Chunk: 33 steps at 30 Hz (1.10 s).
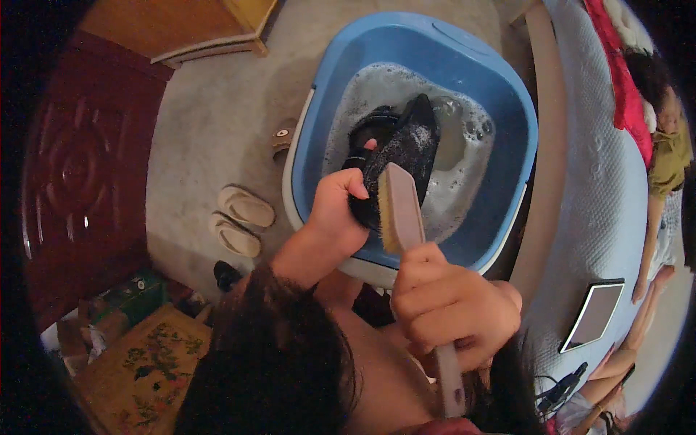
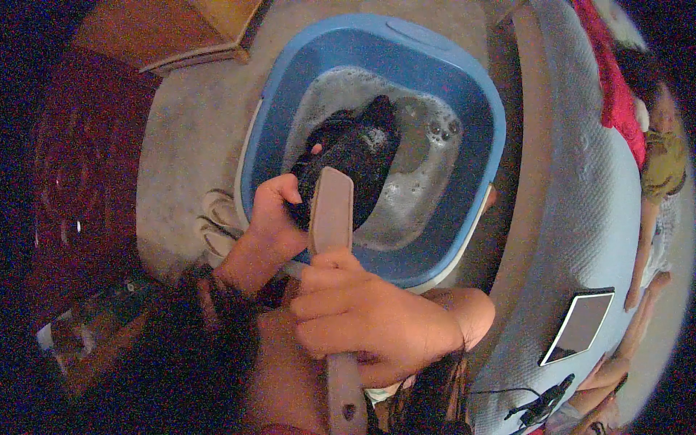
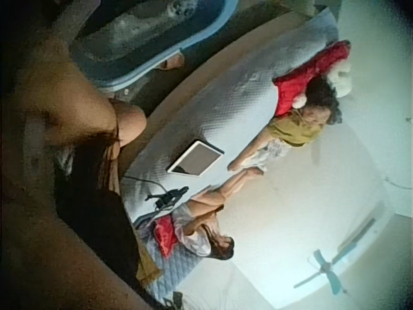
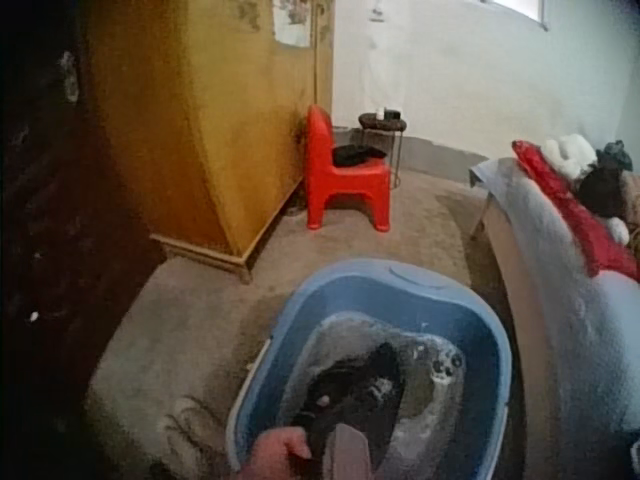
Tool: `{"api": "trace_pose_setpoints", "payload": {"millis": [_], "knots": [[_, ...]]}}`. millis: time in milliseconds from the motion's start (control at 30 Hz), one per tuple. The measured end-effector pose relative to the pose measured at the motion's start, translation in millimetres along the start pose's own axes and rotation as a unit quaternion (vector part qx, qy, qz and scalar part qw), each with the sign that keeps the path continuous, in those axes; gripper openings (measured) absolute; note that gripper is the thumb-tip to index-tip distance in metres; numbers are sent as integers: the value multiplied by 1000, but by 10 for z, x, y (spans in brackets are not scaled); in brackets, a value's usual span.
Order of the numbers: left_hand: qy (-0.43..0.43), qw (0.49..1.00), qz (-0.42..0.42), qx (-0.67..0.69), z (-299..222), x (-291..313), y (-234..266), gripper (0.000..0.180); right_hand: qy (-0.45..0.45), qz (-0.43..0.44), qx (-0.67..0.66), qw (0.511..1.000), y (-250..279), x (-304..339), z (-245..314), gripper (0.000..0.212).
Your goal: The person cleans a black sandal by scrubbing it with a brush in a basin filled with soapy water.
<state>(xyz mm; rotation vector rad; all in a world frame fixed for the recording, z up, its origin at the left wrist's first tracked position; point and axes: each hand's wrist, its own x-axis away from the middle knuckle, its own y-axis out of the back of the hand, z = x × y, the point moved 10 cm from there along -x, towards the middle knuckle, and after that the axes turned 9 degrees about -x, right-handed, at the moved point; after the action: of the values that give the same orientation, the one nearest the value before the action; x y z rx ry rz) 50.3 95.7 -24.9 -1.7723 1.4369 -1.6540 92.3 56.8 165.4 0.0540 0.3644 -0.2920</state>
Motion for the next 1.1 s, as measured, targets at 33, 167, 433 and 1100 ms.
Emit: {"api": "trace_pose_setpoints", "payload": {"millis": [33, 167, 433, 1100], "knots": [[14, 1000, 8, 9, 40, -15, 29, 56, 18, -2, 45, 999, -46, 41, -75, 20], [28, 999, -12, -22, -25, 42, 8, 54, -22, -77, 88, 993, 59, -29, -540, 21], [22, 1000, 3, -16, 54, -47, 20, 57, 53, -159, -25, 986, 421, 235, -144, 23], [19, 1000, -5, -15, 28, -13, 178, 33, 110, -64, -83, 988, 156, 90, 126, 28]]}}
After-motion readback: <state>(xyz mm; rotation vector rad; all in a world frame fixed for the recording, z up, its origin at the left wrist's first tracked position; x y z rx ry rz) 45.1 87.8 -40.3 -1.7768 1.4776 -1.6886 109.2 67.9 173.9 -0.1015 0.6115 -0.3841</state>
